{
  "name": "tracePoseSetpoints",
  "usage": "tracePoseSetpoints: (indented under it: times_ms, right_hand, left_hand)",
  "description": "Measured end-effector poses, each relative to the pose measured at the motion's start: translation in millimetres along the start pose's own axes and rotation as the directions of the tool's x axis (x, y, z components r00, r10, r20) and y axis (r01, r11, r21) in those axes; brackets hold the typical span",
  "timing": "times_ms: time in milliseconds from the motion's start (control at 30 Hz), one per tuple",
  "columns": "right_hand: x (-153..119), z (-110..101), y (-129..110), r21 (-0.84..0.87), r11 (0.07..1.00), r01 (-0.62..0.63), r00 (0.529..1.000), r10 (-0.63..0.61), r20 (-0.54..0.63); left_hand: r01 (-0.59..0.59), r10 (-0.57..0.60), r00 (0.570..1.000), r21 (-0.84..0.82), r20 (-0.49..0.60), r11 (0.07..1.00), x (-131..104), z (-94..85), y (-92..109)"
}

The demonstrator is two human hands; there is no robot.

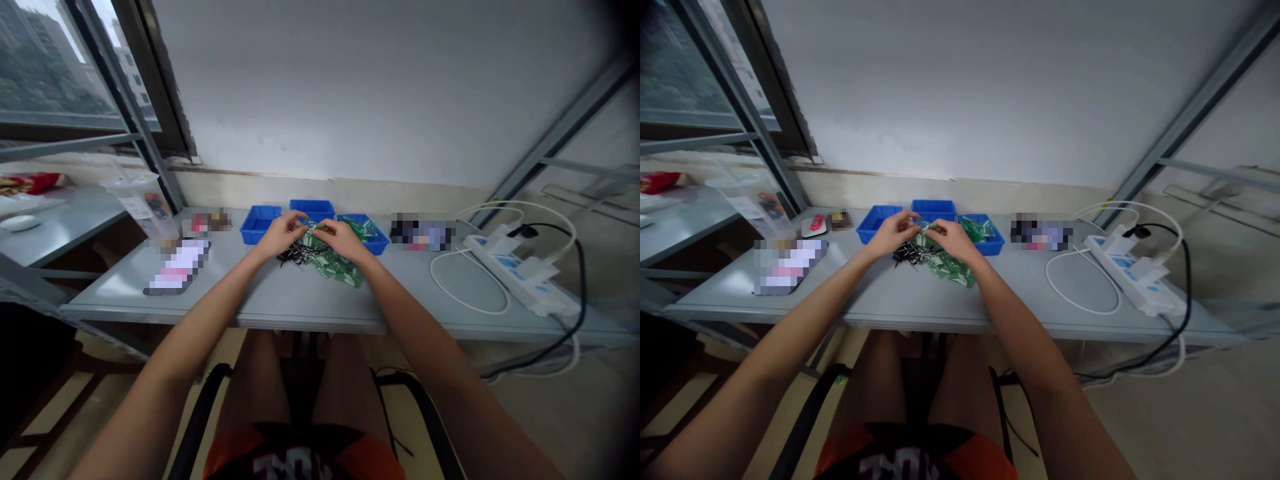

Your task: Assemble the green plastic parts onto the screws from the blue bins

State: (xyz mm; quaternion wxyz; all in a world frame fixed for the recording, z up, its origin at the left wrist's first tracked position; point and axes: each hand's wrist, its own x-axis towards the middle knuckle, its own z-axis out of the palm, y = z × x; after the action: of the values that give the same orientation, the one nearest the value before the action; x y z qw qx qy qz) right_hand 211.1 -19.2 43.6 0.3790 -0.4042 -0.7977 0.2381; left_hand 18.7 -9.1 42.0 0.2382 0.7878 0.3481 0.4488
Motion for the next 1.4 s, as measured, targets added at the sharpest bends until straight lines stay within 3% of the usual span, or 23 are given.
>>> tracePoseSetpoints:
  times_ms: [433,667,833,1000,1400]
  right_hand:
    - [0.6,0.7,1.4,0.027,1.000,0.015,1.000,-0.015,-0.022]
    - [5.0,0.0,8.4,0.104,0.994,-0.024,0.986,0.041,-0.160]
    - [5.2,-2.5,8.0,0.179,0.982,-0.058,0.995,0.071,-0.066]
    - [4.1,-1.5,7.7,0.175,0.983,-0.047,0.999,0.043,0.025]
    - [3.0,-1.8,6.7,0.113,0.993,-0.018,1.000,0.015,0.022]
  left_hand:
    - [0.000,0.000,1.000,0.000,-0.006,1.000,-0.5,-0.6,-2.1]
    - [0.104,-0.102,0.994,-0.121,0.023,0.987,1.9,0.0,-3.6]
    - [0.132,-0.130,0.991,-0.231,0.023,0.964,3.4,0.8,-1.2]
    - [0.125,-0.125,0.992,-0.223,0.013,0.967,3.3,0.1,-0.9]
    - [0.125,-0.122,0.992,-0.189,0.027,0.974,2.3,-0.8,-4.2]
